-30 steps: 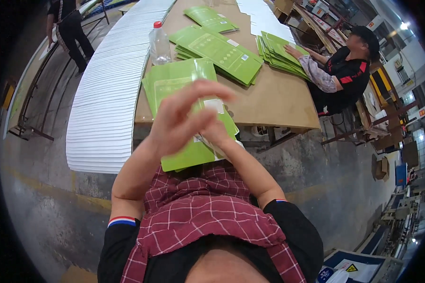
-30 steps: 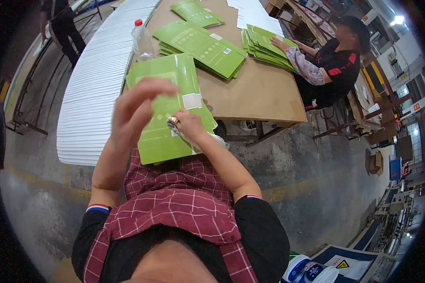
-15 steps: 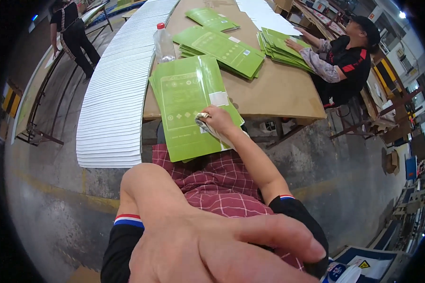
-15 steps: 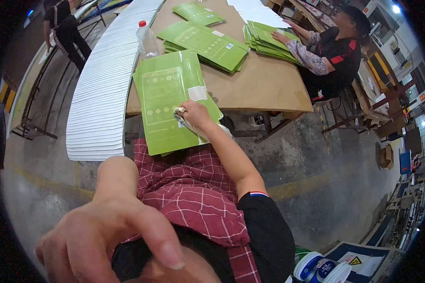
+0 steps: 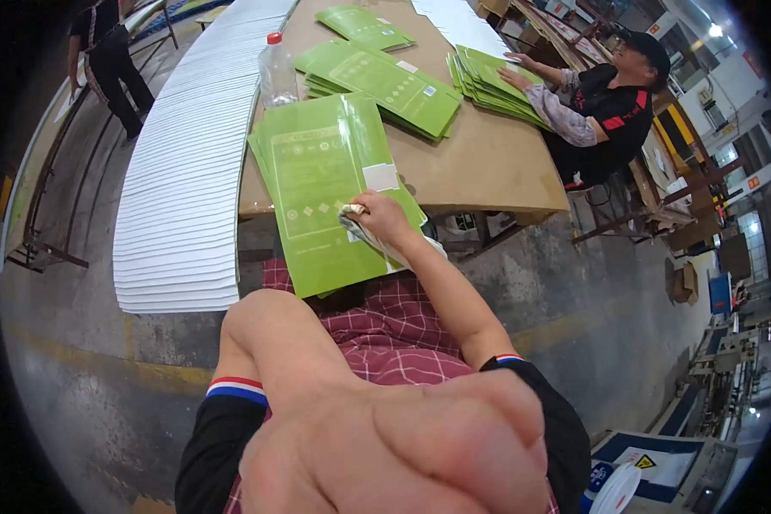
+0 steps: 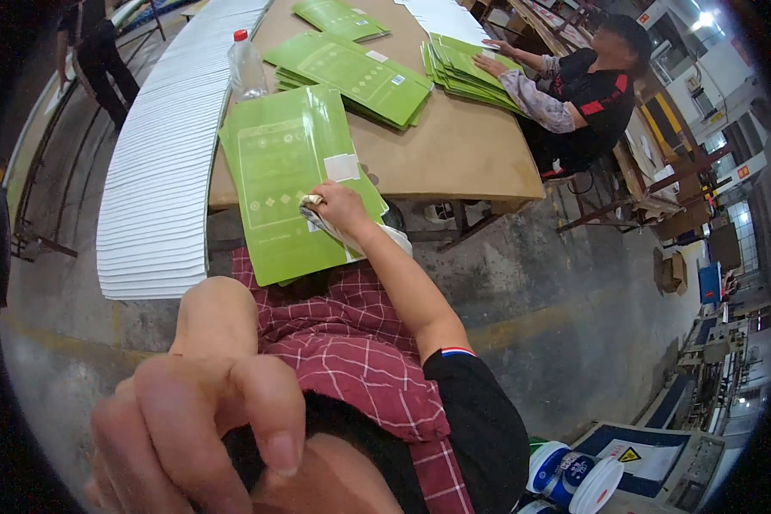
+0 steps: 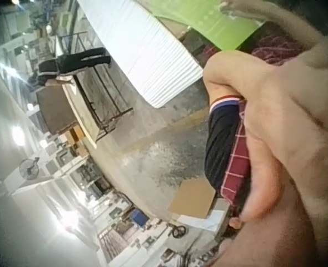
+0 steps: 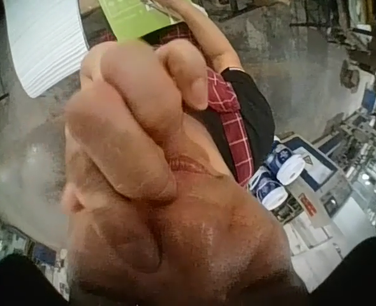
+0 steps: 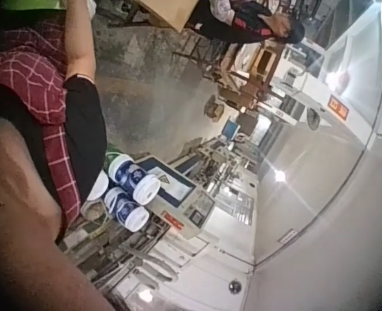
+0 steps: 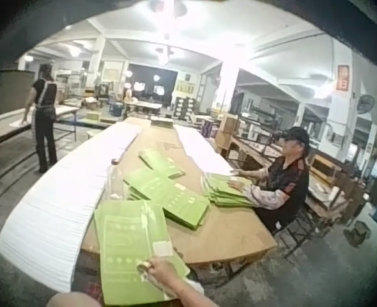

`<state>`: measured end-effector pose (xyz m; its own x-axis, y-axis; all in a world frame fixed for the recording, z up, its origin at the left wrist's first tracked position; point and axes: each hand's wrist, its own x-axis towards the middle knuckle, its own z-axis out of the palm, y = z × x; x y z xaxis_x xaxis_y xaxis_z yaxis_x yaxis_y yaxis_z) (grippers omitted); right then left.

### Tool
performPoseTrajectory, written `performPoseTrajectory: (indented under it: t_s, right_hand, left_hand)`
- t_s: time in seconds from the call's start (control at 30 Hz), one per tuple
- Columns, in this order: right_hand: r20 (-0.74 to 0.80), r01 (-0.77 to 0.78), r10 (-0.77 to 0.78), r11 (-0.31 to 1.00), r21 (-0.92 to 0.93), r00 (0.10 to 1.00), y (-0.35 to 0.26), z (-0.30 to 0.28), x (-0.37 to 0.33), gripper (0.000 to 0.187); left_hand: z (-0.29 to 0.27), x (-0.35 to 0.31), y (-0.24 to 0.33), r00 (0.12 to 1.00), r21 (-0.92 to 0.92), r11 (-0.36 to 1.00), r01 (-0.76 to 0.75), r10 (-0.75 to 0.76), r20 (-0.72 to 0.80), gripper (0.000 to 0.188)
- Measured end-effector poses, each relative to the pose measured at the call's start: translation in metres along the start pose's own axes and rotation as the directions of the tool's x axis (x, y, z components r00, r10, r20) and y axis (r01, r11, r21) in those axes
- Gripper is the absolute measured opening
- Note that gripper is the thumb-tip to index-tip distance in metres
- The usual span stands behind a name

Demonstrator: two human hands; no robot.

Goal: Cleaning green cardboard boxes with a cloth and cleaning liquid.

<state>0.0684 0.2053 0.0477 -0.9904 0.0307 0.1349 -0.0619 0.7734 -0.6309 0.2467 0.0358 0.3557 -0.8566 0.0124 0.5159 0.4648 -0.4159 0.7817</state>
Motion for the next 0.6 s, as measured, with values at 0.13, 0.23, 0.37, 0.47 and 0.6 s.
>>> performPoseTrajectory:
  t_s: [0.13, 0.23, 0.37, 0.47, 0.6]
  right_hand:
    - [-0.033, 0.02, -0.02, 1.0, 0.01, 0.999, 0.001, -0.001, 0.001, 0.017]
    - [-0.003, 0.025, -0.025, 1.0, -0.001, 1.0, 0.005, 0.0, 0.002, 0.017]
    - [0.013, 0.061, -0.061, 0.998, -0.005, 0.998, -0.002, 0.001, -0.003, 0.017]
    - [-0.052, 0.056, -0.055, 0.998, 0.029, 0.997, -0.004, -0.002, -0.008, 0.017]
    - [-0.109, 0.111, -0.104, 0.992, 0.061, 0.989, 0.001, -0.001, -0.012, 0.013]
  left_hand:
    - [-0.004, 0.001, -0.023, 0.993, -0.758, 0.65, -0.049, 0.113, 0.032, 0.037]
    - [-0.01, 0.013, -0.036, 0.936, -0.821, 0.568, -0.061, 0.319, 0.152, 0.038]
    - [-0.023, 0.021, -0.078, 0.87, -0.642, 0.752, -0.15, 0.409, 0.275, 0.029]
    - [-0.059, 0.039, -0.119, 0.824, -0.274, 0.927, -0.255, 0.357, 0.44, 0.029]
    - [-0.068, 0.107, -0.208, 0.81, 0.192, 0.917, -0.349, 0.192, 0.555, 0.038]
